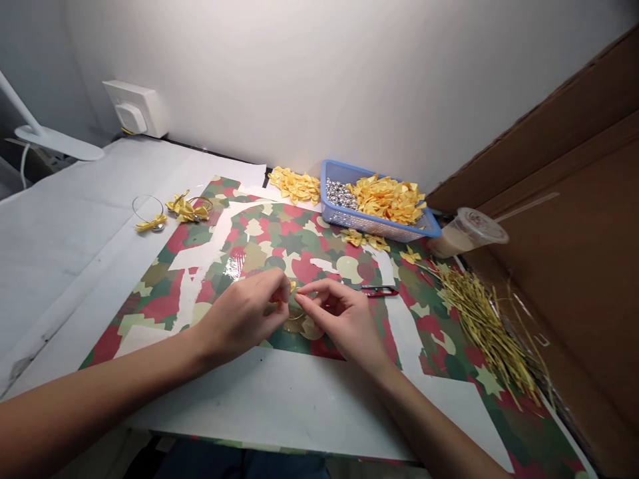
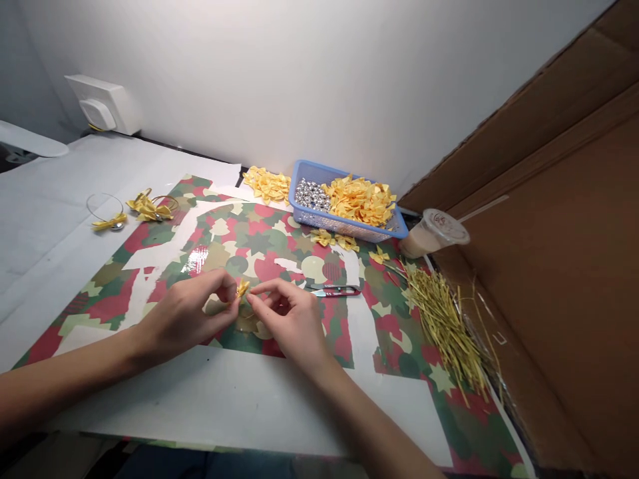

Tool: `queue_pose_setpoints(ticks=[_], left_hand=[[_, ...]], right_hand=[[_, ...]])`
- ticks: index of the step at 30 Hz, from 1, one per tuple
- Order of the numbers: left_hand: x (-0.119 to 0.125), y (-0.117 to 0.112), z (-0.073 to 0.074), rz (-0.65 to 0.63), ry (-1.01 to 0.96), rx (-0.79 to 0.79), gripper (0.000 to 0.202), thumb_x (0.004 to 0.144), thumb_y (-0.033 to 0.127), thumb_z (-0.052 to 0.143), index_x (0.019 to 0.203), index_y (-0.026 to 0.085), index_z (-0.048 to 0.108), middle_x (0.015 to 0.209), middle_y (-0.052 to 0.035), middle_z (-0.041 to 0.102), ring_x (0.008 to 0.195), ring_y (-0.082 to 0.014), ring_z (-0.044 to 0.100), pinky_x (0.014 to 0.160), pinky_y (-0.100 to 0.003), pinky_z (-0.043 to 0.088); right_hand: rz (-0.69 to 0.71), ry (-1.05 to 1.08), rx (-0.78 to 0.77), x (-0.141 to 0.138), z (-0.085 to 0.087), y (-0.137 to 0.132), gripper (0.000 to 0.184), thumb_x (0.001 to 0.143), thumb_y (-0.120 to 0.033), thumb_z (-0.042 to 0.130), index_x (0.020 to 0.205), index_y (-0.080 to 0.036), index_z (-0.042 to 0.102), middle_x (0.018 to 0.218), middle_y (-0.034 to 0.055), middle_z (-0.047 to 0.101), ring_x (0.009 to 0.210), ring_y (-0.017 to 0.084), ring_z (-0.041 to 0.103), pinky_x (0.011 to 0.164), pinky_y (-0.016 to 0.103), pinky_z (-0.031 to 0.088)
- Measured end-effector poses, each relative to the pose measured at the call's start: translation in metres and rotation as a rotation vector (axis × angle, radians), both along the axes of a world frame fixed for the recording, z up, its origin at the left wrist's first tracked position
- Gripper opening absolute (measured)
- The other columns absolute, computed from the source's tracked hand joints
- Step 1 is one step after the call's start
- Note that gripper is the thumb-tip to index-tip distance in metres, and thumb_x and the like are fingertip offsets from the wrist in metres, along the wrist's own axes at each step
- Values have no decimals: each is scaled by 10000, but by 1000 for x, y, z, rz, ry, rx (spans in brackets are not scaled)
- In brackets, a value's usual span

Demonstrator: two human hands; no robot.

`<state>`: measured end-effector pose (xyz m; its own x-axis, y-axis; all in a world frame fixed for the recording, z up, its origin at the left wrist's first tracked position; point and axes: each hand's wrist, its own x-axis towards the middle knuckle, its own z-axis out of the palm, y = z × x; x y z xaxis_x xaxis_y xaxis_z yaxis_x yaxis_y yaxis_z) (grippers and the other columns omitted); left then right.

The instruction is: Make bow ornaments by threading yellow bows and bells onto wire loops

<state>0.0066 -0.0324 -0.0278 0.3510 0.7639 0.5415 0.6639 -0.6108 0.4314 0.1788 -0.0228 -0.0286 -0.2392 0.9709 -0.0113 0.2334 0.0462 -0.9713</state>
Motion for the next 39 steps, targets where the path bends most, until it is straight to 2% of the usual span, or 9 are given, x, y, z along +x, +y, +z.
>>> queue_pose_setpoints(ticks=[5,10,14,18,23,27,32,35,39], left_hand=[[-3,3,0,19,-31,-32,117,756,76,451,736,190,438,629,32,545,534,-95,540,493,-187,430],[-4,4,2,21,-48,-51,117,755,88,462,731,195,423,624,33,546,528,-95,534,499,-193,440],[-4,5,3,23,-72,-91,125,761,99,477,726,201,414,627,38,535,532,-92,521,500,-190,438],[-4,6,2,9,-104,-123,139,762,95,492,724,201,411,623,44,516,533,-86,515,499,-184,438],[-5,6,1,-16,-135,-177,149,756,94,505,719,203,410,631,46,508,541,-88,511,508,-192,446],[-5,5,0,-33,-177,-262,155,745,90,521,734,204,417,641,49,524,553,-88,522,526,-196,466],[-3,5,2,-47,-216,-246,163,736,73,529,730,201,429,644,50,531,563,-85,524,538,-197,476],[-2,4,3,-58,-278,-300,159,748,89,548,727,198,434,655,47,530,579,-86,537,561,-204,495],[-1,4,6,-81,-498,-604,177,778,192,613,729,192,443,686,37,564,607,-92,578,592,-223,526]], right_hand=[[85,1,-81,9,2,7,210,718,-383,701,785,-186,668,646,-1,620,547,122,555,466,228,443],[150,51,-178,15,12,12,186,704,-349,728,750,-176,680,701,17,668,593,131,613,495,230,484],[166,189,-310,18,17,15,165,671,-310,769,760,-195,691,732,8,705,661,146,666,541,228,519],[203,361,-462,22,16,18,179,652,-245,798,807,-217,713,797,-2,743,678,102,673,585,180,514],[170,421,-524,24,13,18,185,648,-237,815,807,-217,723,798,-4,751,666,66,651,589,136,484],[146,448,-516,22,11,17,179,635,-244,824,771,-220,710,757,-23,734,787,97,676,675,158,506],[135,475,-490,17,14,15,215,606,-243,833,763,-224,688,756,-19,734,766,106,684,668,178,525],[58,450,-369,13,15,12,242,591,-244,838,758,-232,663,764,-24,731,767,131,690,672,216,551],[-14,371,-100,8,12,6,193,649,-253,805,762,-233,650,758,-17,709,764,156,693,727,277,577]])
